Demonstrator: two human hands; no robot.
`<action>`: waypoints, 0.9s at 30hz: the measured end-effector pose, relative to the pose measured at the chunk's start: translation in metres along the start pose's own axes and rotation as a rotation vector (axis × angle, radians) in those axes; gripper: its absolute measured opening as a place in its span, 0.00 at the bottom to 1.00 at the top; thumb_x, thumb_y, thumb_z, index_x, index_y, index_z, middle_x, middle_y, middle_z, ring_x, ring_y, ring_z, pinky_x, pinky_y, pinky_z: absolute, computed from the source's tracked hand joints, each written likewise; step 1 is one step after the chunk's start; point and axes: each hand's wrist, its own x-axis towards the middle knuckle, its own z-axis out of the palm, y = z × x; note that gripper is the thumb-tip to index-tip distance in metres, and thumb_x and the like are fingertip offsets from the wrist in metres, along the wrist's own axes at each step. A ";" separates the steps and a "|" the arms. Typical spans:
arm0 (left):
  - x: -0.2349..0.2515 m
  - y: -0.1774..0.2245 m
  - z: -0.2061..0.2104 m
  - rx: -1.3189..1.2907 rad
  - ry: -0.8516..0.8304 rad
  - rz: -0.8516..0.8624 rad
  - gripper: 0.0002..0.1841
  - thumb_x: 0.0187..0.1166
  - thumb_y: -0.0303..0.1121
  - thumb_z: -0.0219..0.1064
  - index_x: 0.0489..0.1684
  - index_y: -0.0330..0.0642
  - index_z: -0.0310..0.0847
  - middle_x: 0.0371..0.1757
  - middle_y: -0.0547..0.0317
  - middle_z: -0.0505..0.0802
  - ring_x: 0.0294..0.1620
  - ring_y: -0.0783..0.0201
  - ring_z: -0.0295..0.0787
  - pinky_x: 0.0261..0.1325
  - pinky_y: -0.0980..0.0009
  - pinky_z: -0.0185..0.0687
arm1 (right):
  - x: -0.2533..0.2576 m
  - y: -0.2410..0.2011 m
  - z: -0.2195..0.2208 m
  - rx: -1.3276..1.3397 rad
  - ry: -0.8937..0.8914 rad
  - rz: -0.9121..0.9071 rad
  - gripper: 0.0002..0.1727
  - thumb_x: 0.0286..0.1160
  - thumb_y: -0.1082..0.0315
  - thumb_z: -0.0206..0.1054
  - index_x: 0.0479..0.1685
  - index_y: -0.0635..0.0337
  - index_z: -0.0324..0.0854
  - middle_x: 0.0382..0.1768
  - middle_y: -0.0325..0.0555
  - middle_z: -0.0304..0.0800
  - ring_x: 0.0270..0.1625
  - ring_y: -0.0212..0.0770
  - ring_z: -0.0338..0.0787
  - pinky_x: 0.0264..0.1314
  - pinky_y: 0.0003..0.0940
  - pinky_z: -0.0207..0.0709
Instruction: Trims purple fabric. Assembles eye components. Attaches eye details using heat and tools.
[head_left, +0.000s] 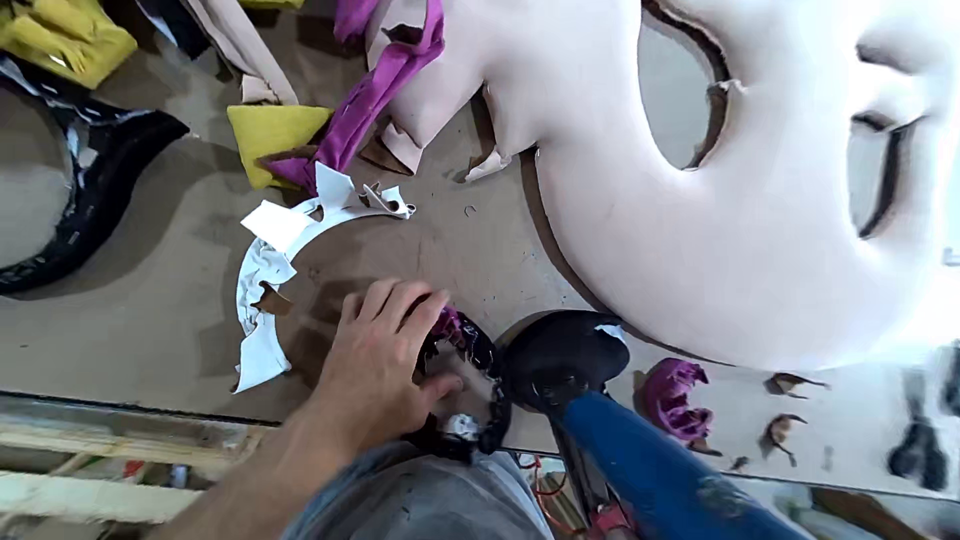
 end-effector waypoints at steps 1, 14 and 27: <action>-0.013 0.006 0.006 0.024 0.075 -0.064 0.44 0.60 0.73 0.70 0.72 0.50 0.83 0.67 0.54 0.87 0.69 0.49 0.80 0.65 0.44 0.77 | 0.002 0.000 0.004 -0.025 -0.043 0.030 0.24 0.71 0.60 0.76 0.54 0.74 0.83 0.44 0.59 0.95 0.48 0.42 0.96 0.56 0.40 0.89; -0.040 -0.012 0.009 -0.033 0.005 0.049 0.49 0.69 0.74 0.58 0.88 0.50 0.66 0.89 0.56 0.72 0.94 0.53 0.55 0.92 0.34 0.35 | 0.025 -0.060 0.057 -0.038 -0.129 0.244 0.22 0.72 0.59 0.74 0.58 0.67 0.87 0.45 0.54 0.97 0.49 0.41 0.97 0.57 0.39 0.89; -0.034 -0.014 0.007 -0.046 -0.023 0.042 0.48 0.71 0.72 0.58 0.87 0.48 0.67 0.88 0.55 0.75 0.93 0.54 0.56 0.93 0.37 0.32 | 0.028 -0.070 0.063 -0.041 -0.093 0.274 0.19 0.70 0.63 0.74 0.53 0.69 0.87 0.41 0.55 0.96 0.45 0.41 0.97 0.52 0.38 0.89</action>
